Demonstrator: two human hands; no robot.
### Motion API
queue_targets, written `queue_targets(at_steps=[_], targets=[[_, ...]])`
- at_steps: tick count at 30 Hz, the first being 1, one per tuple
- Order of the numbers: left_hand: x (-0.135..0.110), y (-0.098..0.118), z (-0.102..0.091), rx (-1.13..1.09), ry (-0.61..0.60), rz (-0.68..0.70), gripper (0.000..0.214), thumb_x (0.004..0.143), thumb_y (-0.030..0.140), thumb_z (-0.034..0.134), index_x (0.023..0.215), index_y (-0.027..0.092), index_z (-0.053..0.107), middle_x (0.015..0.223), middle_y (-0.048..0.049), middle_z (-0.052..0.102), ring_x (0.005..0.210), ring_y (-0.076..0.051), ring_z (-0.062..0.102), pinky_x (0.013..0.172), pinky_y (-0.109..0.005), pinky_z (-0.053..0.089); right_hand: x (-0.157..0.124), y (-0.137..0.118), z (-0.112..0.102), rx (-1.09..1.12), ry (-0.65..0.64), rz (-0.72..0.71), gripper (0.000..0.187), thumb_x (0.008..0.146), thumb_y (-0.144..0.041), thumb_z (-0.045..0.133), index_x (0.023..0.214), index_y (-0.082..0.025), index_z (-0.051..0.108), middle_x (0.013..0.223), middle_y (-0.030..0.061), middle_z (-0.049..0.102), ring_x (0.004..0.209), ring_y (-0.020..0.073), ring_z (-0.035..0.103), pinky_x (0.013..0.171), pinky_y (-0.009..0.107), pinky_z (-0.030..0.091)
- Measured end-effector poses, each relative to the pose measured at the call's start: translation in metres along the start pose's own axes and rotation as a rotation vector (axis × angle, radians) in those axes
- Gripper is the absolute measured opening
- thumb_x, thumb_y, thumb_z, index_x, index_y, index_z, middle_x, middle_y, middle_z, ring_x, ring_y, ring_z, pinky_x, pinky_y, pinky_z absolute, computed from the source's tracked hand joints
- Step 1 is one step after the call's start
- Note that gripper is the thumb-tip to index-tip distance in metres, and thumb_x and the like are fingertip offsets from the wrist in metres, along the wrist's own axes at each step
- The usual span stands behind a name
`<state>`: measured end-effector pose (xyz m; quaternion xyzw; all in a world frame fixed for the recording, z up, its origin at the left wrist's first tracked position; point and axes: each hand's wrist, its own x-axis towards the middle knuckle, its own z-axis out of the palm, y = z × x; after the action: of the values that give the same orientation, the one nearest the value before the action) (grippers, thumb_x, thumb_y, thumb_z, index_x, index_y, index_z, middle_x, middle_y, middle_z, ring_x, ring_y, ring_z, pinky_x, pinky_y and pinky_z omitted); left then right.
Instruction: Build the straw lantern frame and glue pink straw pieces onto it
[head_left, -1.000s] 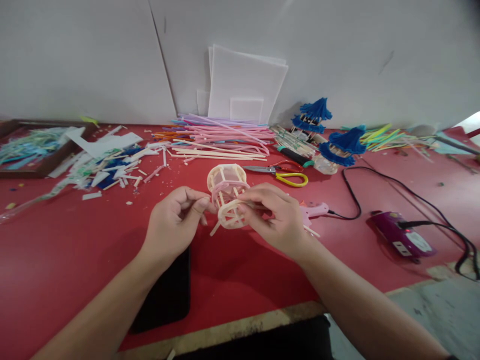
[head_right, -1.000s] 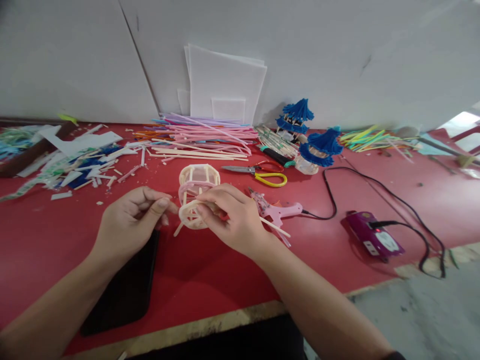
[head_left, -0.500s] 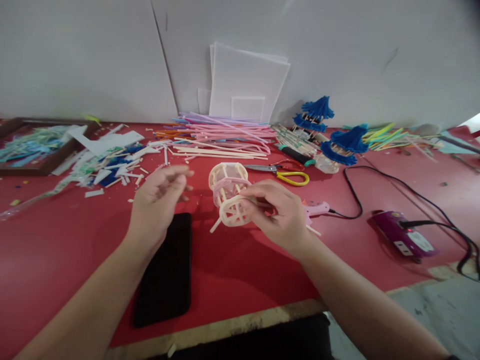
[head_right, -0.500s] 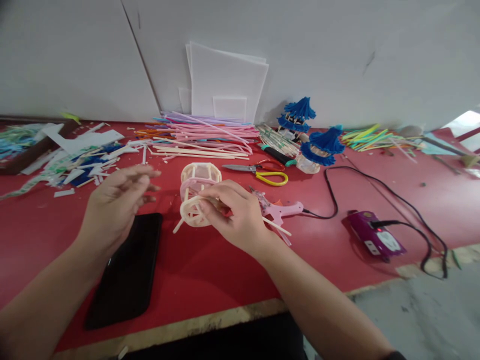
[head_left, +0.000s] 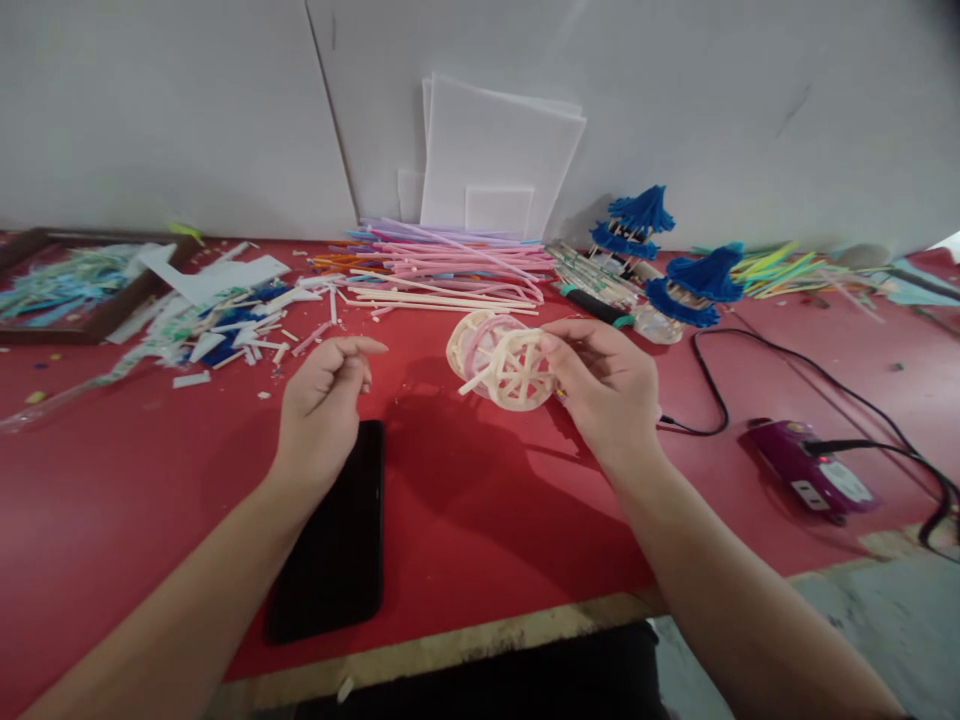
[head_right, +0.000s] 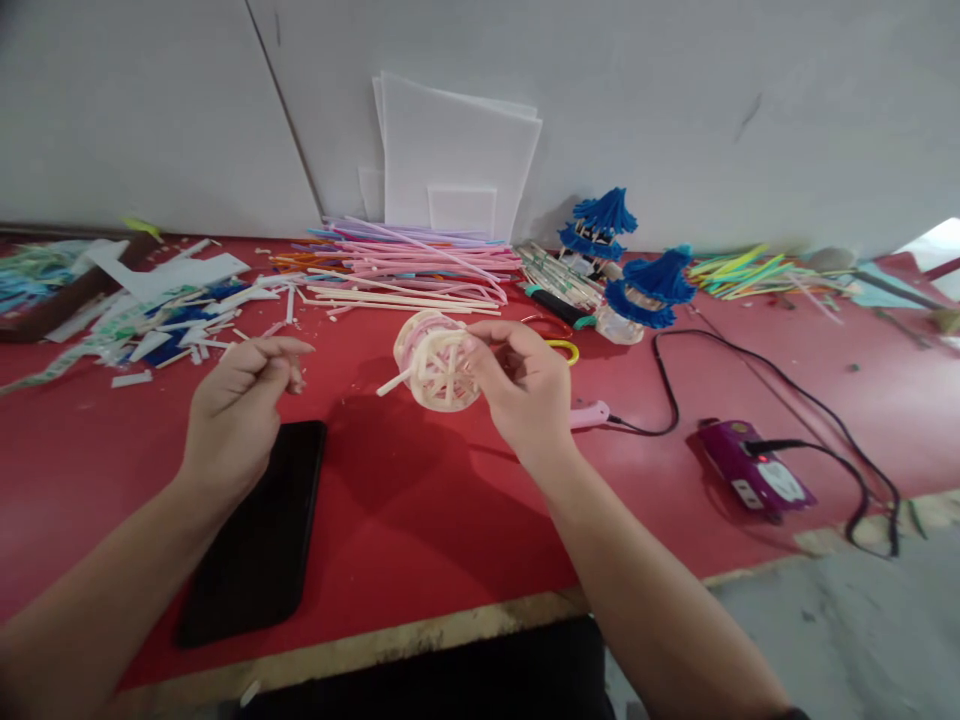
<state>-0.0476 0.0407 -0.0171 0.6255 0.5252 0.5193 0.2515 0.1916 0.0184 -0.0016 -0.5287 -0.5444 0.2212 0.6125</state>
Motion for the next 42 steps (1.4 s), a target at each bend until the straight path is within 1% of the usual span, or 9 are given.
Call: queue_targets(at_steps=[6, 10, 15, 23, 30, 33, 35, 38, 42], targets=[[-0.003, 0.02, 0.005, 0.016, -0.177, -0.017, 0.037, 0.087, 0.033, 0.061, 0.122, 0.023, 0.063, 0.093, -0.0034, 0.076, 0.094, -0.019, 0.07, 0.09, -0.033, 0.053, 0.003, 0.003, -0.002, -0.021, 0.044, -0.005, 0.009, 0.079, -0.027, 0.066, 0.084, -0.021, 0.071, 0.071, -0.0007, 0.068, 0.058, 0.0109, 0.058, 0.048, 0.023, 0.045], [-0.002, 0.024, 0.003, 0.014, -0.192, -0.17, 0.038, 0.076, 0.034, 0.073, 0.112, 0.023, 0.07, 0.098, -0.0045, 0.078, 0.096, -0.025, 0.072, 0.093, -0.04, 0.056, 0.005, 0.004, -0.002, -0.026, 0.051, -0.003, 0.009, 0.079, -0.027, 0.067, 0.085, -0.021, 0.071, 0.072, 0.0, 0.069, 0.059, 0.0115, 0.058, 0.046, 0.023, 0.044], [0.006, 0.021, -0.003, 0.089, -0.174, -0.158, 0.021, 0.069, 0.034, 0.079, 0.086, 0.024, 0.076, 0.085, -0.0035, 0.078, 0.081, -0.023, 0.074, 0.082, -0.039, 0.06, 0.005, 0.005, -0.003, -0.012, 0.058, -0.017, 0.007, 0.078, -0.025, 0.067, 0.083, -0.021, 0.071, 0.071, 0.0006, 0.068, 0.059, 0.0122, 0.058, 0.044, 0.023, 0.043], [0.023, 0.007, -0.017, 0.285, -0.102, 0.062, 0.02, 0.082, 0.034, 0.06, 0.095, 0.026, 0.074, 0.093, -0.0029, 0.076, 0.09, -0.021, 0.069, 0.084, -0.032, 0.052, 0.006, 0.005, -0.002, 0.008, 0.045, -0.002, 0.006, 0.079, -0.025, 0.067, 0.083, -0.021, 0.07, 0.067, -0.001, 0.067, 0.051, 0.01, 0.054, 0.045, 0.023, 0.044], [0.034, -0.011, -0.025, 0.541, -0.2, 0.049, 0.04, 0.089, 0.041, 0.047, 0.119, 0.022, 0.066, 0.068, -0.0054, 0.066, 0.075, -0.028, 0.065, 0.081, -0.041, 0.048, 0.006, 0.004, -0.003, -0.001, 0.046, -0.02, 0.006, 0.08, -0.024, 0.067, 0.083, -0.02, 0.07, 0.066, -0.0015, 0.067, 0.053, 0.0105, 0.056, 0.047, 0.024, 0.046], [0.034, -0.02, -0.024, 0.725, -0.223, 0.127, 0.056, 0.084, 0.05, 0.052, 0.13, 0.019, 0.058, 0.11, -0.0182, 0.067, 0.116, -0.041, 0.055, 0.102, -0.055, 0.036, 0.006, 0.003, -0.003, -0.017, 0.046, -0.017, 0.006, 0.08, -0.023, 0.066, 0.083, -0.02, 0.07, 0.068, -0.0009, 0.068, 0.054, 0.0106, 0.057, 0.049, 0.024, 0.047], [0.027, -0.018, -0.019, 0.86, -0.219, 0.144, 0.068, 0.087, 0.055, 0.045, 0.139, 0.012, 0.049, 0.146, -0.0253, 0.043, 0.137, -0.047, 0.033, 0.109, -0.062, 0.024, 0.006, 0.002, -0.004, -0.024, 0.052, -0.017, 0.006, 0.08, -0.023, 0.066, 0.083, -0.02, 0.07, 0.07, -0.0007, 0.068, 0.056, 0.011, 0.058, 0.051, 0.024, 0.049], [0.007, -0.005, -0.004, 0.949, -0.429, 0.08, 0.096, 0.083, 0.07, 0.039, 0.146, -0.001, 0.033, 0.155, -0.032, 0.022, 0.145, -0.046, 0.016, 0.113, -0.063, 0.014, 0.006, 0.003, -0.004, -0.02, 0.058, -0.023, 0.005, 0.08, -0.023, 0.067, 0.083, -0.02, 0.07, 0.071, -0.0004, 0.068, 0.058, 0.0115, 0.06, 0.052, 0.024, 0.05], [-0.015, 0.009, 0.019, 0.931, -0.756, 0.138, 0.136, 0.055, 0.088, 0.056, 0.152, 0.003, 0.015, 0.16, -0.0261, 0.005, 0.148, -0.042, 0.001, 0.117, -0.059, 0.008, 0.006, 0.004, -0.004, -0.008, 0.048, -0.014, 0.005, 0.08, -0.024, 0.066, 0.082, -0.021, 0.069, 0.07, -0.0006, 0.069, 0.058, 0.0118, 0.061, 0.053, 0.025, 0.051]])
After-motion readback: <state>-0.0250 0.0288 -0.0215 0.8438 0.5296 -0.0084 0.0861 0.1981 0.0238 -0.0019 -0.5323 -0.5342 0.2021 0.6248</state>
